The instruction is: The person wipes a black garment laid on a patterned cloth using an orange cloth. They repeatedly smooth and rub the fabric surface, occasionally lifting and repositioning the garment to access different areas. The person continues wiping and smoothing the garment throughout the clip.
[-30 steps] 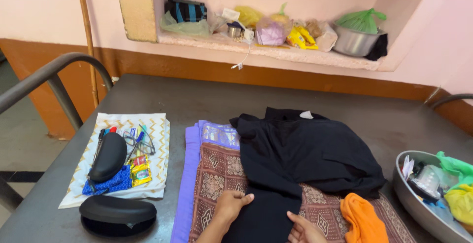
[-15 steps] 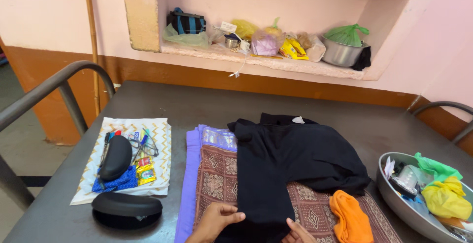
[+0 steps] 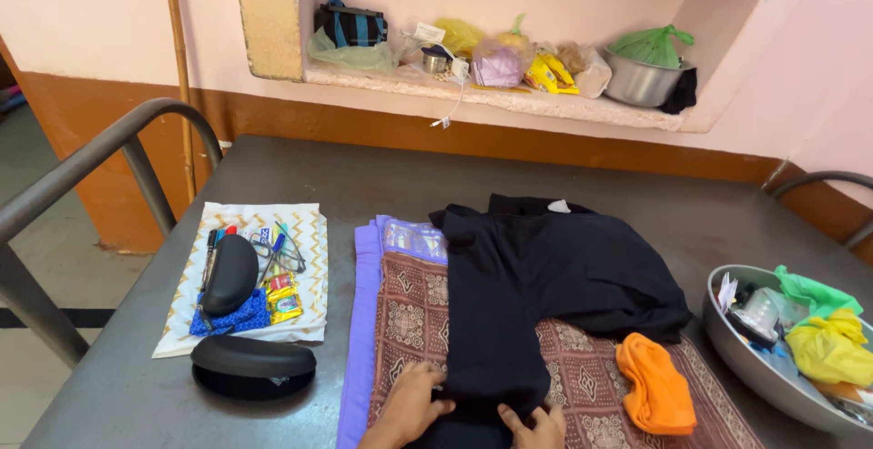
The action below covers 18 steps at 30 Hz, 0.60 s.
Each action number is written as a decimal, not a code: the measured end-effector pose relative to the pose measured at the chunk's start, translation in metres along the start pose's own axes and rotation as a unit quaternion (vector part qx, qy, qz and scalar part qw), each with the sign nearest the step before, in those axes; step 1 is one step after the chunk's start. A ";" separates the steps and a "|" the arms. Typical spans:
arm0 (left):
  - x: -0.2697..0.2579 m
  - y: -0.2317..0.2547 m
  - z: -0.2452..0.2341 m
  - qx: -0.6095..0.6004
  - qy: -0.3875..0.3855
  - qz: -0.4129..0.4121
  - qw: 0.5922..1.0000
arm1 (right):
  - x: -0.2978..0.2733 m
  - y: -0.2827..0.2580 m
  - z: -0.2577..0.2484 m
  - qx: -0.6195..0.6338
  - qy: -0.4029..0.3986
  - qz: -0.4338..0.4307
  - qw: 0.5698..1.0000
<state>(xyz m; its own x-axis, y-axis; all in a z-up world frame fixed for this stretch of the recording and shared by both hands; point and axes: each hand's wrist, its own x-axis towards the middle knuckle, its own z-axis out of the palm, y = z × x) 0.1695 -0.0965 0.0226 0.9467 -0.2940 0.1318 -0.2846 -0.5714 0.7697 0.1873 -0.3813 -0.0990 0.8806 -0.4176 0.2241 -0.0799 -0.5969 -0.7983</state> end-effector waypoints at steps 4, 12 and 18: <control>0.009 0.006 -0.003 -0.116 0.028 -0.004 0.993 | 0.003 -0.010 -0.012 0.296 -0.111 0.184 0.931; -0.016 0.036 -0.019 -0.369 -0.072 -0.131 0.918 | -0.029 -0.036 -0.052 0.533 -0.205 0.364 0.736; -0.059 0.037 -0.027 -0.196 -0.158 -0.182 0.951 | -0.056 0.013 -0.023 0.455 -0.279 0.289 0.795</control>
<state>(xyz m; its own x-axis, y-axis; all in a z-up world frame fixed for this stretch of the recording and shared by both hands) 0.1069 -0.0794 0.0605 0.8618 -0.3820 -0.3337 0.1897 -0.3674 0.9105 0.1260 -0.3811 -0.1096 0.9098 0.0792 -0.4075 -0.3997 0.4321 -0.8084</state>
